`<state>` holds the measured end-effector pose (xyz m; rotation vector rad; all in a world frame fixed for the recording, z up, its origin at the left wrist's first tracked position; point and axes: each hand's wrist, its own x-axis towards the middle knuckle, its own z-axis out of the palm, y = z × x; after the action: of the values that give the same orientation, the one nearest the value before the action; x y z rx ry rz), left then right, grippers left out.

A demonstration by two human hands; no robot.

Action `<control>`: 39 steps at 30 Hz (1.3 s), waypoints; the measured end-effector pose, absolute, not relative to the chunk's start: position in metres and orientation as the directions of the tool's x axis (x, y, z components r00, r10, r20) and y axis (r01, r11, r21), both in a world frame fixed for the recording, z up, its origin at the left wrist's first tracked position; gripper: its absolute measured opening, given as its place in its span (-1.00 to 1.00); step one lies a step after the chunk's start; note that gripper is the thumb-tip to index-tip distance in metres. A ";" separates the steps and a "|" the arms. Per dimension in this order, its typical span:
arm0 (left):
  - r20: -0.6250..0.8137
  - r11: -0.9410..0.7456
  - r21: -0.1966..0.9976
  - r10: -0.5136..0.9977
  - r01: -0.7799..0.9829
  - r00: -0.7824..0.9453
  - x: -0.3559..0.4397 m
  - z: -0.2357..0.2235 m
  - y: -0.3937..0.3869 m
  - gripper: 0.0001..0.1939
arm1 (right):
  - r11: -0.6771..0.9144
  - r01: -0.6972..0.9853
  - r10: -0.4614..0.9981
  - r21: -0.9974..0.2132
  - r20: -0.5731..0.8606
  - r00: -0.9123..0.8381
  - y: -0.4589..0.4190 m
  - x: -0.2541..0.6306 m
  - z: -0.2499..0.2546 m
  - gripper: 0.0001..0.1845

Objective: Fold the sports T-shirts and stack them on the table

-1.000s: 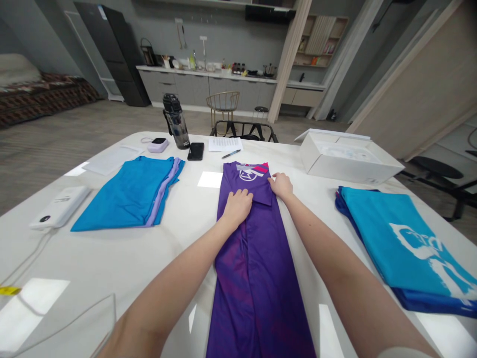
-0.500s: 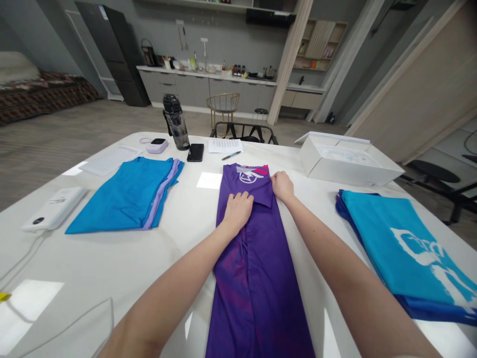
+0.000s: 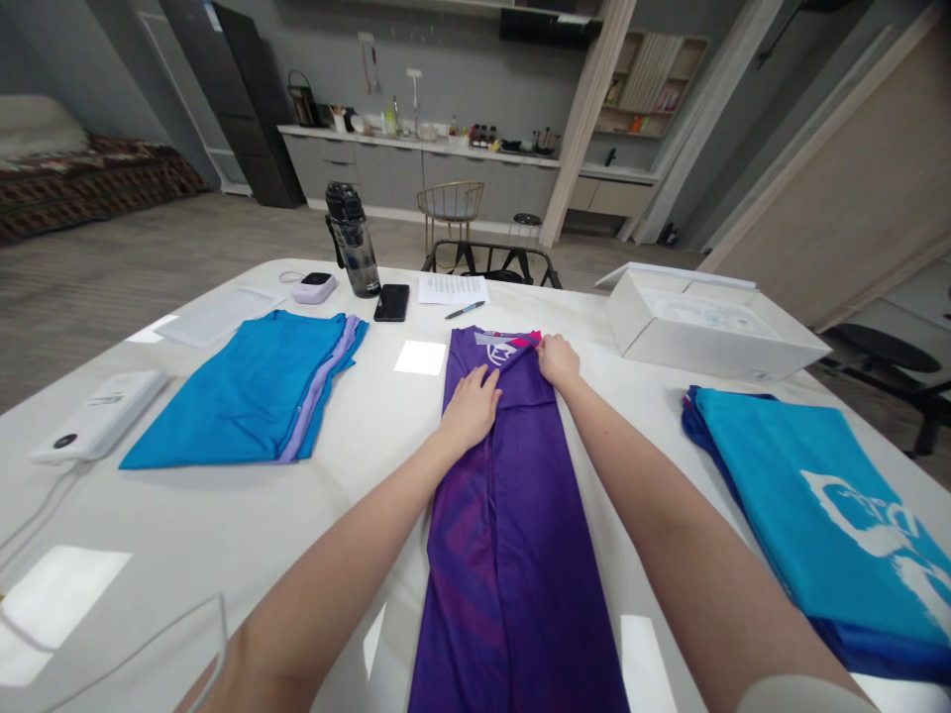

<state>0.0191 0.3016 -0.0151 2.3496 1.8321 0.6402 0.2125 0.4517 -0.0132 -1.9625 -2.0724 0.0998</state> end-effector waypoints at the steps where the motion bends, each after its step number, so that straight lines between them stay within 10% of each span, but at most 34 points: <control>1: 0.276 -0.274 0.326 0.943 0.905 0.186 0.013 -0.016 0.310 -0.51 | 0.048 0.965 0.989 -0.257 0.146 -0.010 0.450 0.214 -0.016 -0.74; 14: 0.160 -0.034 0.125 0.987 0.992 0.014 -0.028 -0.002 0.424 -0.72 | 0.089 0.924 0.985 -0.371 0.168 -0.028 0.452 0.220 -0.022 -0.76; 24: 0.054 -0.109 0.230 0.994 0.967 0.099 -0.072 -0.004 0.446 -0.76 | 0.002 0.840 0.978 -0.543 0.174 0.111 0.459 0.226 -0.017 -0.86; 30: 0.079 0.061 0.400 0.992 0.915 -0.100 -0.074 -0.005 0.452 -0.73 | 0.022 0.834 0.977 -0.551 0.190 0.100 0.456 0.225 -0.012 -0.85; 39: 0.339 -0.152 0.225 0.938 0.962 0.069 -0.029 -0.004 0.397 -0.55 | 0.022 0.913 0.959 -0.408 0.268 0.096 0.444 0.207 -0.022 -0.68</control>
<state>-0.0285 0.3966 -0.0044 2.3388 2.0830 0.6599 0.2066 0.4435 -0.0221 -1.9014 -1.8281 0.1266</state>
